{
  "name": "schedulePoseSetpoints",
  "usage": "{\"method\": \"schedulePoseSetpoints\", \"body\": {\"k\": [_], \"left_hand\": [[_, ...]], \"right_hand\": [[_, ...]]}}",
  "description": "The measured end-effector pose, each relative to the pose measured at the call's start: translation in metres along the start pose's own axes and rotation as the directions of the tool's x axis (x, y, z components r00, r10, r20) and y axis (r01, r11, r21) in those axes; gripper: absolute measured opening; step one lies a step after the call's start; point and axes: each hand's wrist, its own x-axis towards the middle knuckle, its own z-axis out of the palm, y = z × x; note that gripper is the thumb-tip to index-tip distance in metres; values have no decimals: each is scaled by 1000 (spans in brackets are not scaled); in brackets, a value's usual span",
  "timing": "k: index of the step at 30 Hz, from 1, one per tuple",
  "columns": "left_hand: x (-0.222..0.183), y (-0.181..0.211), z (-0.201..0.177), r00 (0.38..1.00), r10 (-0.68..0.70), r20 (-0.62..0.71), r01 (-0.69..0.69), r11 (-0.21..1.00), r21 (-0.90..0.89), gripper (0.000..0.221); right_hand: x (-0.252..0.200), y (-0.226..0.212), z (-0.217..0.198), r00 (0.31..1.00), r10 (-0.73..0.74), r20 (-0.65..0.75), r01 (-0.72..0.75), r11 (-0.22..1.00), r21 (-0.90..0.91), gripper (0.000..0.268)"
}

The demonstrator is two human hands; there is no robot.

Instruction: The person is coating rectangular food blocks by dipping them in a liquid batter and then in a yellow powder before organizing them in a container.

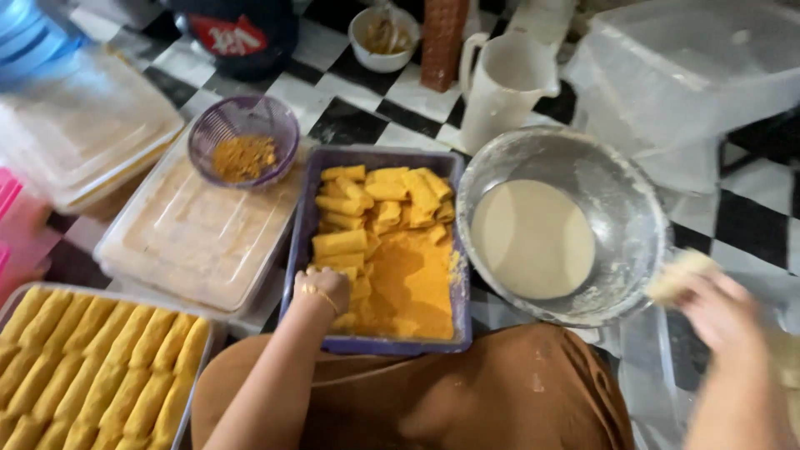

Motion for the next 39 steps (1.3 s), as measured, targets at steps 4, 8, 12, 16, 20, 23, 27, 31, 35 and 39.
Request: {"method": "schedulePoseSetpoints", "body": {"k": [4, 8, 12, 16, 20, 23, 27, 31, 35, 39], "left_hand": [[19, 54, 7, 978, 117, -175, -138, 984, -116, 49], [49, 94, 22, 955, 242, -170, -269, 950, -158, 54], [67, 107, 38, 855, 328, -401, -459, 840, -291, 52], [61, 111, 21, 844, 428, -323, -522, 796, -307, 57], [44, 101, 0, 892, 452, 21, -425, 852, -306, 87], [51, 102, 13, 881, 466, 82, -440, 871, -219, 94], [39, 103, 12, 877, 452, 164, -430, 890, -152, 97], [47, 102, 30, 908, 368, 203, -329, 923, -202, 77], [125, 122, 96, 715, 629, 305, -676, 733, 73, 44], [181, 98, 137, 792, 572, 212, -502, 809, -307, 33]], "right_hand": [[46, 33, 115, 995, 101, -1, -99, 978, -185, 36], [79, 62, 205, 963, 220, -157, -237, 407, -882, 35], [77, 83, 221, 982, 127, -137, -172, 333, -927, 41], [50, 49, 246, 952, 304, -43, -256, 707, -659, 33], [55, 53, 242, 815, 514, 268, -558, 820, 124, 37], [39, 23, 254, 856, 382, 347, -498, 788, 362, 32], [20, -25, 269, 846, 475, 243, -528, 808, 261, 40], [-4, -35, 277, 904, 385, 184, -395, 919, 16, 37], [-19, -59, 292, 962, 258, 89, -262, 964, 42, 29], [-52, -103, 329, 973, 200, 119, -159, 945, -286, 95]]}}
